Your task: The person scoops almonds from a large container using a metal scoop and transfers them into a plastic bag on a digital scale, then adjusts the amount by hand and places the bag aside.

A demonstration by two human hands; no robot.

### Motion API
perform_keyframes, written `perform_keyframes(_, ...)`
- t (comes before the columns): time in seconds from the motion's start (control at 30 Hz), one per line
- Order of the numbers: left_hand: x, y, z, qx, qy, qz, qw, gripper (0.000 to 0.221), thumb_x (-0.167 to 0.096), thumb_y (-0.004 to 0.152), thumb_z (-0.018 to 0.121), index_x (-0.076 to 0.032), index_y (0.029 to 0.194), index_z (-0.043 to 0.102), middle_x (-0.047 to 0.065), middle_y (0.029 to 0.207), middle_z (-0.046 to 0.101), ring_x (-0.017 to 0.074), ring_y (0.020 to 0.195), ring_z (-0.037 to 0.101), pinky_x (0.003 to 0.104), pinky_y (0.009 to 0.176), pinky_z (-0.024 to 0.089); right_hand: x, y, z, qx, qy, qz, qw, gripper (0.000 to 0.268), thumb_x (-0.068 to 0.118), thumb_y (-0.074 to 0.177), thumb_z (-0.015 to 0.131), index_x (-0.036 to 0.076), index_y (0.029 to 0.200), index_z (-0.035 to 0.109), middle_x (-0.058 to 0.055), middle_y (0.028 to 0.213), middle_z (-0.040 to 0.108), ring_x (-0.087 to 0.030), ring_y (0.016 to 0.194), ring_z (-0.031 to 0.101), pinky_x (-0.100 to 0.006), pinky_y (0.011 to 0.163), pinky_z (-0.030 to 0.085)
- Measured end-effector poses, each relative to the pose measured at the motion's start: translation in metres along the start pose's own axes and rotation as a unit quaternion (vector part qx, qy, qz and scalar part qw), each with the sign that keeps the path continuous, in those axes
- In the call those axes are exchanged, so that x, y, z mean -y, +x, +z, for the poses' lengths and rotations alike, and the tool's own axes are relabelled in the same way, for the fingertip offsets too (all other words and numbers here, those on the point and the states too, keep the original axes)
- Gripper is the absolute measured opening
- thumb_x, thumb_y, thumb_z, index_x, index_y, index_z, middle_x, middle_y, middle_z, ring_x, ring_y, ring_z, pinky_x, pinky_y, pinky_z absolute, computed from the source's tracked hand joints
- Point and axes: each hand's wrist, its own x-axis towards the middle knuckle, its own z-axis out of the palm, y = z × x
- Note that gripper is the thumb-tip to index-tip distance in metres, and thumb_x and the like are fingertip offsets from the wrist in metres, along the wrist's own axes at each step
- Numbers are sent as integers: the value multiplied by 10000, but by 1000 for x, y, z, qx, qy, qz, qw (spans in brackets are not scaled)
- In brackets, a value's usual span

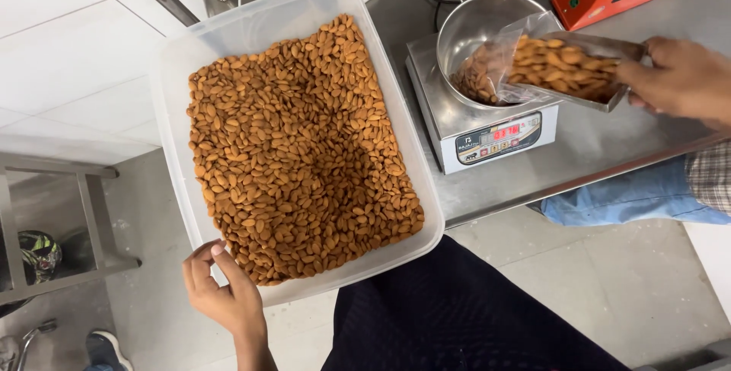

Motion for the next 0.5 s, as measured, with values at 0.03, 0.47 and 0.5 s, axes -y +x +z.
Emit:
perform_keyframes(0.03, -1, 0, 0, 1, 1, -4, 1000, 167, -85, 1107, 574, 40, 1034, 657, 146, 1092, 664, 276, 1004, 640, 376, 894, 501, 7, -1, -5, 10, -57, -10, 998, 406, 278, 1048, 610, -111, 1164, 598, -208, 830, 717, -247, 682, 697, -387, 540, 529)
perform_keyframes(0.47, 0, -1, 1, 22, 41, -4, 999, 140, -86, 1081, 599, 30, 1041, 666, 153, 1097, 661, 297, 975, 633, 390, 814, 491, -7, -3, -25, -36, -155, -225, 961, 417, 306, 1128, 568, -60, 1325, 589, -198, 971, 710, -265, 776, 722, -361, 709, 605)
perform_keyframes(0.5, 0, 0, 1, 22, 42, -3, 999, 140, -86, 1081, 599, 30, 1041, 666, 153, 1097, 661, 297, 975, 633, 390, 814, 491, -52, 19, -17, -36, -154, -224, 962, 417, 306, 1128, 568, -60, 1325, 589, -198, 971, 710, -265, 776, 722, -361, 709, 605)
